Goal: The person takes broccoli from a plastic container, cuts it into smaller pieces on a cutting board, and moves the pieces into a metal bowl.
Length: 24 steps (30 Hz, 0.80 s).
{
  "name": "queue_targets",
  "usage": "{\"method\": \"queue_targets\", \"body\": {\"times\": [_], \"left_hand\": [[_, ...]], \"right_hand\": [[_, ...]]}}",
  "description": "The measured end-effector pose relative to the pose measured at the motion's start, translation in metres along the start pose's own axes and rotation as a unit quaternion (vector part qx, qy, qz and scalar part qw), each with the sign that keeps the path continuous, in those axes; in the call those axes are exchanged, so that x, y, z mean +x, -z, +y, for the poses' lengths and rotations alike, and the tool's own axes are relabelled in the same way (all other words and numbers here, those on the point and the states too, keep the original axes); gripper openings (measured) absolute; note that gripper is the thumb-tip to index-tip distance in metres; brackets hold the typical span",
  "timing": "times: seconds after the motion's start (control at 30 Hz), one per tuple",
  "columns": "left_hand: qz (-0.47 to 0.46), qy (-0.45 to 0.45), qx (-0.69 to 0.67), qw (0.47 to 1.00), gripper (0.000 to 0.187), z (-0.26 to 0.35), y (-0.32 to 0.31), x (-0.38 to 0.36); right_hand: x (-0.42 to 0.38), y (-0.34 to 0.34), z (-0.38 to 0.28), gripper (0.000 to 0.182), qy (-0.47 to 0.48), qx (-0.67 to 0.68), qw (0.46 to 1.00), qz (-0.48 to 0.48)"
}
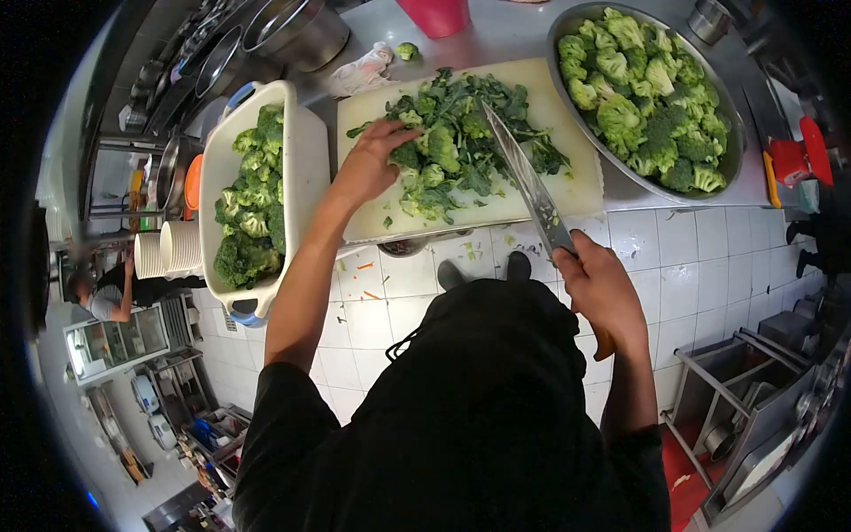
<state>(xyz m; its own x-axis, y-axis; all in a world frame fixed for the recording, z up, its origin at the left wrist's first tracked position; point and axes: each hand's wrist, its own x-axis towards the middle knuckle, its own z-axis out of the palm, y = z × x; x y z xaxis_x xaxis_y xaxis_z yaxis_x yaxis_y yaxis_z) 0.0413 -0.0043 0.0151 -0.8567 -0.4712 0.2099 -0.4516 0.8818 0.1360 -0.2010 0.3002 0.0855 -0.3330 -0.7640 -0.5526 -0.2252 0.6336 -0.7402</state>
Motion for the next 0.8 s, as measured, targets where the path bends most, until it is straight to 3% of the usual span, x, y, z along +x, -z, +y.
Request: {"method": "queue_targets", "body": {"times": [0.1,0.2,0.33,0.43,0.53,0.8], "left_hand": [[-0.044,0.143,-0.217,0.965,0.052,-0.001,0.02,-0.003],[0.045,0.265,-0.272,0.924,0.04,0.001,0.028,-0.023],[0.116,0.425,-0.399,0.804,0.037,-0.004,0.011,-0.051],[0.133,0.442,-0.451,0.764,0.039,0.001,0.003,-0.063],[0.113,0.456,-0.456,0.756,0.038,0.007,0.006,-0.07],[0.181,0.4,-0.42,0.794,0.027,0.005,-0.013,-0.081]], "right_hand": [[-0.002,0.002,0.001,0.023,0.003,-0.005,1.0,0.007],[0.002,0.003,0.006,0.022,0.003,-0.015,1.0,-0.014],[0.009,-0.006,0.005,0.023,0.085,-0.099,0.99,-0.055],[0.016,-0.018,-0.007,0.024,0.14,-0.161,0.972,-0.093],[0.024,-0.035,-0.012,0.025,0.172,-0.187,0.959,-0.128],[0.042,-0.057,-0.006,0.027,0.194,-0.228,0.948,-0.106]]}}
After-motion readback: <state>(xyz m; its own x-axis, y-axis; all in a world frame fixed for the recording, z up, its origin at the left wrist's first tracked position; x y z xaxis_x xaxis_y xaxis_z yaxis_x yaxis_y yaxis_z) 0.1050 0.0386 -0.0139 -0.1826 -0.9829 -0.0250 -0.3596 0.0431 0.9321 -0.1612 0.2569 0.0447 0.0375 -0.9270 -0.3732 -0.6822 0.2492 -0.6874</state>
